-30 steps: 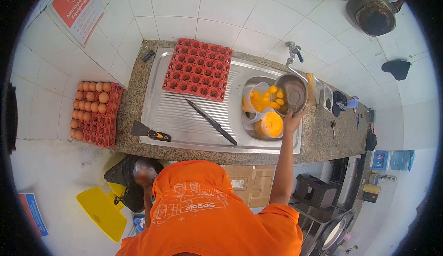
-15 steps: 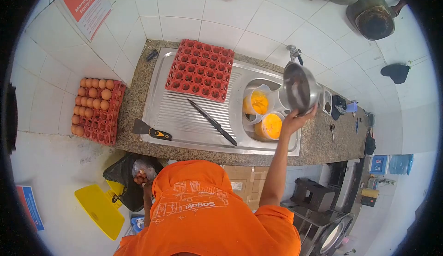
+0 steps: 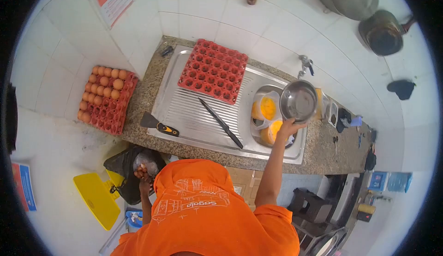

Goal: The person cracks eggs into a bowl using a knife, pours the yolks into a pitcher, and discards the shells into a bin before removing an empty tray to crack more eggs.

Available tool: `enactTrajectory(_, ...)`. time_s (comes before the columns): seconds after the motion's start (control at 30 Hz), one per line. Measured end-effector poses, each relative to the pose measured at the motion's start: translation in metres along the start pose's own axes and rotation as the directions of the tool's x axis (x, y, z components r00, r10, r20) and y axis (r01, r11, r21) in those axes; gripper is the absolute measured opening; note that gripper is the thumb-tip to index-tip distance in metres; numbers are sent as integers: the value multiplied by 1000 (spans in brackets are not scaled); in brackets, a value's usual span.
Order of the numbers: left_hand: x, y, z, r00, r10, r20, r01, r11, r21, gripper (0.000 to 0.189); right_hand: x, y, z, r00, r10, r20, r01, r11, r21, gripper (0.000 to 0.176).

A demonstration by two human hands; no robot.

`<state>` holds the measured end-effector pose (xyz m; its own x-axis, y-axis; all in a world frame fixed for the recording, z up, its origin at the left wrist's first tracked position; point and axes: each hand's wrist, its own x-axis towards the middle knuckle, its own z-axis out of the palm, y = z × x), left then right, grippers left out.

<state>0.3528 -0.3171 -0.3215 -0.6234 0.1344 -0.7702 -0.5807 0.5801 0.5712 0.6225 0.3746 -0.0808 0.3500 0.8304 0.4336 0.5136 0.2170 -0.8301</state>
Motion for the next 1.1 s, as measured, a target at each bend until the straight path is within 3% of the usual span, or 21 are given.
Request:
enactTrajectory(0.03,-1,6,-1,990,39,-133,-33,999,42,40,-4,-8,4,963,270,-3,-259,928,268,69)
enactTrajectory(0.07,-3,11,-4,959,75,-274,-54,995,86,40,-15,-17,11,851,520,80,-486,718,499,67)
enactTrajectory(0.1,-6,19,-10,947,55,-318,-36,997,65,40,-22,-13,9,825,491,278,-561,656,505,61)
enactTrajectory(0.17,-8,45,-15,744,331,-581,-317,940,130,35,-48,-17,9,609,426,669,-789,407,460,50)
enactTrajectory(0.2,-7,63,-18,583,442,-682,-426,881,206,33,-72,-9,17,549,437,712,-822,434,369,45)
enactTrajectory(0.27,8,109,-28,357,496,-791,-613,764,202,27,-127,-22,27,400,424,812,-853,496,162,30)
enactTrajectory(0.37,-9,222,-45,290,476,-830,-652,734,193,23,-205,-50,41,113,388,915,-864,493,-103,15)
enactTrajectory(0.4,-12,253,-50,268,487,-831,-663,719,208,24,-229,-63,46,94,392,915,-840,525,-138,18)
enactTrajectory(0.53,-1,351,-89,-2,642,-766,-685,557,469,31,-276,-76,72,-16,303,953,-790,580,-198,35)
enactTrajectory(0.6,13,381,-109,-141,715,-685,-546,521,656,46,-286,-66,84,-34,240,970,-752,633,-183,48)
enactTrajectory(0.63,26,388,-118,-140,716,-684,-550,519,655,46,-281,-73,81,-29,242,970,-753,633,-180,48)
enactTrajectory(0.7,56,389,-136,81,796,-600,-492,555,671,60,-260,-96,71,-126,291,948,-665,684,-299,43)
enactTrajectory(0.73,61,390,-141,87,804,-589,-509,544,667,60,-249,-69,79,-93,354,931,-506,789,-350,43)
enactTrajectory(0.77,66,392,-146,129,809,-573,-457,562,690,62,-234,-64,71,-72,364,929,-512,786,-347,43)
enactTrajectory(0.8,71,394,-148,172,811,-559,-401,576,713,63,-221,-62,60,257,159,953,-51,987,-151,45)
enactTrajectory(0.83,65,400,-146,178,817,-549,-414,568,711,63,-211,-52,50,419,-175,891,470,881,-48,47)
enactTrajectory(0.87,58,402,-147,172,822,-543,-385,563,731,61,-203,-40,43,480,-352,803,610,793,-17,55)
enactTrajectory(0.97,59,403,-151,155,843,-515,-367,533,762,61,-186,-14,35,411,-420,809,670,741,45,54)
enactTrajectory(1.0,55,404,-151,153,837,-526,-402,539,740,62,-183,-25,32,366,-268,891,502,863,53,56)
enactTrajectory(1.03,48,407,-148,153,830,-536,-437,544,717,63,-184,-25,34,375,-259,890,502,864,40,56)
enactTrajectory(1.1,32,416,-133,186,795,-577,-477,586,655,60,-189,-26,39,239,-278,930,524,843,117,61)
